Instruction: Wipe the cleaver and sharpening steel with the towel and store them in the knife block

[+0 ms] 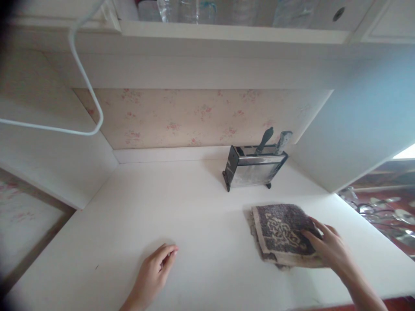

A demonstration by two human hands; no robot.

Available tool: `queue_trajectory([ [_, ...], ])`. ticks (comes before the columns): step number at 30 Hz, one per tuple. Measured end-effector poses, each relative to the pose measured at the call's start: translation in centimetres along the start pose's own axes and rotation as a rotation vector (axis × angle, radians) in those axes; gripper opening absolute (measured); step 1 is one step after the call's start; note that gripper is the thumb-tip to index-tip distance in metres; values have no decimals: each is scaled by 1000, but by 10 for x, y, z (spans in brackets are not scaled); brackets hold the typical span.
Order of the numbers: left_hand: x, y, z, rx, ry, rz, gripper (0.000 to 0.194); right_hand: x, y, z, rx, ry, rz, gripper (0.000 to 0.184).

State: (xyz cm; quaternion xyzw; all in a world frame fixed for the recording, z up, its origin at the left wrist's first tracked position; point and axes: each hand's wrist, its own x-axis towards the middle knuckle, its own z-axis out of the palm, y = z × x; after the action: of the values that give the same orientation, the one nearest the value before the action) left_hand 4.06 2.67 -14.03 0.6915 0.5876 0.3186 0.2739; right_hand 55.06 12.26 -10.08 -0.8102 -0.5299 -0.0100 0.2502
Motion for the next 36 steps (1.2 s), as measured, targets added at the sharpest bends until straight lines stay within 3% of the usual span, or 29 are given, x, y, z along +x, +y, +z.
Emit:
queue_trajectory([
  [2,0,0,1,32,4,8,19,-7,-17,0,-187,-31,-13,64],
  [4,1,1,1,68,2,22,19,-24,-47,0,-268,64,-40,59],
  [6,2,3,0,103,-3,35,19,-48,-83,6,-86,112,-118,44],
  [7,3,4,0,115,-3,40,19,-62,-101,12,28,71,-141,43],
  [11,3,8,-1,144,0,55,20,-122,-160,52,371,-327,-289,49],
  [14,3,9,-1,171,4,59,21,-157,-185,79,389,-485,-476,49],
  [17,3,11,-1,198,15,68,22,-170,-195,87,298,-503,-614,46],
  [22,4,16,-2,226,13,92,22,-166,-198,81,251,-530,-550,48],
  [29,5,18,-3,228,2,88,21,-170,-204,79,68,-505,-669,42],
  [36,4,16,-1,222,-1,95,22,-171,-205,78,60,-480,-693,42],
])
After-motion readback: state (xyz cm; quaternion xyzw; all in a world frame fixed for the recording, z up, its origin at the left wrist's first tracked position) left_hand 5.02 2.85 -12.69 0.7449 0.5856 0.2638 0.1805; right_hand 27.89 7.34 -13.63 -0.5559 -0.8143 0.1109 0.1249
